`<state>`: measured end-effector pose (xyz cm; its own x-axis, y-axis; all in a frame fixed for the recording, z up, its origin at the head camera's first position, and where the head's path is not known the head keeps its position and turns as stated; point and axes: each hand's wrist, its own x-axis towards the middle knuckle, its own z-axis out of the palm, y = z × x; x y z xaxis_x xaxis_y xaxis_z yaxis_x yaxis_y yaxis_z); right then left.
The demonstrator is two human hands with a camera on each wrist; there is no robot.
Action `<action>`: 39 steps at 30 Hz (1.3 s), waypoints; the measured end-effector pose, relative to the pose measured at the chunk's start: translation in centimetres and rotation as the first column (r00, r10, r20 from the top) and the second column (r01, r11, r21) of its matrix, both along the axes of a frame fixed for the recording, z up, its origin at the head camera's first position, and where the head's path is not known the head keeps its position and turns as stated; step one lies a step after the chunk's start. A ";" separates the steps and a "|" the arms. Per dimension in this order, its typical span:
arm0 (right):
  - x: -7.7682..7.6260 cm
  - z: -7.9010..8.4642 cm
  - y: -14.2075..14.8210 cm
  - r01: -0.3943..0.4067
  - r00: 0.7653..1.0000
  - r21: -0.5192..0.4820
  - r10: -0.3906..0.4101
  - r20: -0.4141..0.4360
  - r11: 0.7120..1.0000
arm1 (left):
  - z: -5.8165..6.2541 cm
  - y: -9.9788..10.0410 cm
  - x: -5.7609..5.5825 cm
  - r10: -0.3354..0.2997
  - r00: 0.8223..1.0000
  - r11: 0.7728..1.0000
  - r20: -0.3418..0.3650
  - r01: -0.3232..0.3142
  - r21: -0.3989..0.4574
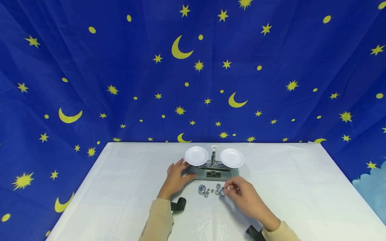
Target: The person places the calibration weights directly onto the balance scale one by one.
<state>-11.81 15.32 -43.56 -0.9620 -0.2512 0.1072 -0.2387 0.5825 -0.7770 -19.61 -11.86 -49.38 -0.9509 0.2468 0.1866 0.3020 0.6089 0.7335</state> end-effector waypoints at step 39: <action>-1.3 2.9 -1.1 0.093 0.979 -0.041 -0.098 -0.179 0.995 | 0.2 0.0 0.1 0.002 1.000 1.000 0.000 -0.002 -0.005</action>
